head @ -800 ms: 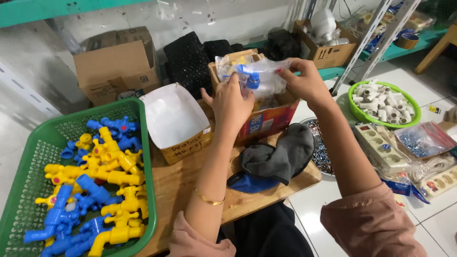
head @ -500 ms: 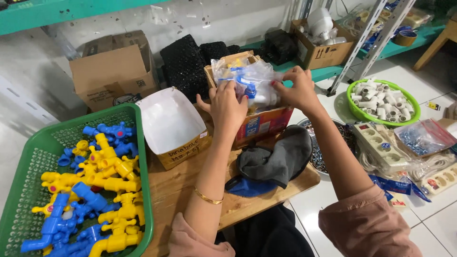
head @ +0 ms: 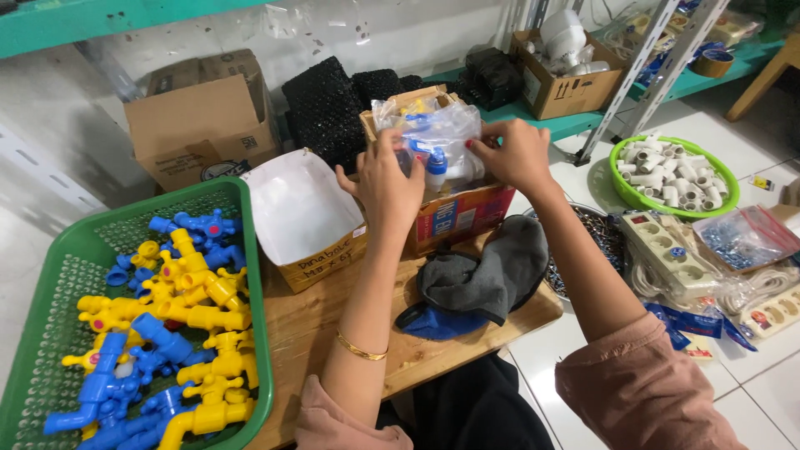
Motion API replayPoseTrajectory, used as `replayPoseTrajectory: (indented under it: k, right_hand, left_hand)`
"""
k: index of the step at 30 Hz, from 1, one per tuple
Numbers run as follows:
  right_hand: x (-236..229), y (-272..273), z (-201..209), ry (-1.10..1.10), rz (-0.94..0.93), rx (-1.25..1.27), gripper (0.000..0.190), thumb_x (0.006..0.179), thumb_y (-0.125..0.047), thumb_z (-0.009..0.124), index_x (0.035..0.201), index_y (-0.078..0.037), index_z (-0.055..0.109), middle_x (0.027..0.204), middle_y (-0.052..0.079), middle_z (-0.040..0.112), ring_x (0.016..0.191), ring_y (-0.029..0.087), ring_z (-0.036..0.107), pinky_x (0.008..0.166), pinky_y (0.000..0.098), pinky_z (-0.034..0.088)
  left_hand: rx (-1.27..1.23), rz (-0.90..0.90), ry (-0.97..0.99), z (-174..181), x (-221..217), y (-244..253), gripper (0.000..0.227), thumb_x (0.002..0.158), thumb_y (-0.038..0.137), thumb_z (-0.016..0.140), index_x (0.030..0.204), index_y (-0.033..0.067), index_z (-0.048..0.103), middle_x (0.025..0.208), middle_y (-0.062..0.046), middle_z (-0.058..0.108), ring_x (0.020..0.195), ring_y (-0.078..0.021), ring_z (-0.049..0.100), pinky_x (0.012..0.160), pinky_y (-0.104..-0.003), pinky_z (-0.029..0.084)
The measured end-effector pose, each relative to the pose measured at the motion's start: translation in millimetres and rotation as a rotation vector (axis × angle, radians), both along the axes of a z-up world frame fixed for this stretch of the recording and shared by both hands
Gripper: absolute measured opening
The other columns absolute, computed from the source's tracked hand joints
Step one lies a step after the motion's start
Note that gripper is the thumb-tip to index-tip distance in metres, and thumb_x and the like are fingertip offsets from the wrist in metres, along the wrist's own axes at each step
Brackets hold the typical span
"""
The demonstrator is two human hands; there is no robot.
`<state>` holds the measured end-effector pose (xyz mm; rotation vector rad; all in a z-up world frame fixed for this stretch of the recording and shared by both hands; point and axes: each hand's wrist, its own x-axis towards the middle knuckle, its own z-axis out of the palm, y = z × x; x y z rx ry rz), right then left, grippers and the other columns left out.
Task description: The person takes a plastic faucet out of a cardboard box, slides a white plastic ring onto the base, wipes the faucet with a blue cloth, and places it into a small clear plastic bag.
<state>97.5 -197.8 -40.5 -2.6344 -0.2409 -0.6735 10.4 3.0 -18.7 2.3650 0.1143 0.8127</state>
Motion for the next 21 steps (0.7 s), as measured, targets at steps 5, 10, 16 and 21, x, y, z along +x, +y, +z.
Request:
replayPoseTrajectory:
  k: [5, 10, 16, 21]
  right_hand:
    - [-34, 3, 12, -0.004, -0.040, 0.062, 0.028, 0.089, -0.051, 0.070, 0.100, -0.026, 0.072, 0.085, -0.002, 0.072, 0.096, 0.034, 0.067, 0.091, 0.0506, 0.038]
    - [-94, 14, 27, -0.096, -0.047, 0.191, 0.053, 0.088, -0.033, 0.073, 0.137, -0.021, 0.057, 0.105, 0.001, 0.063, 0.104, 0.028, 0.056, 0.096, 0.0566, 0.031]
    - [-117, 22, 21, -0.167, 0.017, 0.210, 0.036, 0.092, -0.022, 0.070, 0.127, -0.023, 0.062, 0.106, -0.003, 0.057, 0.109, 0.024, 0.051, 0.104, 0.0583, 0.023]
    - [-105, 32, 13, -0.049, 0.129, -0.038, 0.018, 0.096, -0.026, 0.057, 0.105, -0.023, 0.072, 0.107, 0.003, 0.072, 0.110, 0.024, 0.065, 0.113, 0.0666, 0.017]
  left_hand:
    - [0.032, -0.050, -0.008, -5, 1, 7, 0.030, 0.087, 0.025, 0.070, 0.117, 0.0264, 0.062, 0.113, 0.003, 0.069, 0.117, -0.0230, 0.060, 0.111, -0.075, 0.012]
    - [0.006, -0.075, -0.048, -7, -1, 8, 0.020, 0.089, 0.028, 0.068, 0.109, 0.0294, 0.066, 0.111, 0.005, 0.068, 0.114, -0.0210, 0.060, 0.111, -0.074, 0.014]
    - [-0.074, -0.134, -0.084, -5, -6, 7, 0.031, 0.087, 0.024, 0.071, 0.118, 0.0233, 0.064, 0.115, 0.000, 0.066, 0.116, -0.0268, 0.060, 0.110, -0.075, 0.015]
    - [-0.161, -0.103, -0.197, -16, -3, 7, 0.020, 0.086, 0.028, 0.071, 0.102, 0.0235, 0.060, 0.102, 0.003, 0.063, 0.104, -0.0225, 0.062, 0.108, -0.059, 0.028]
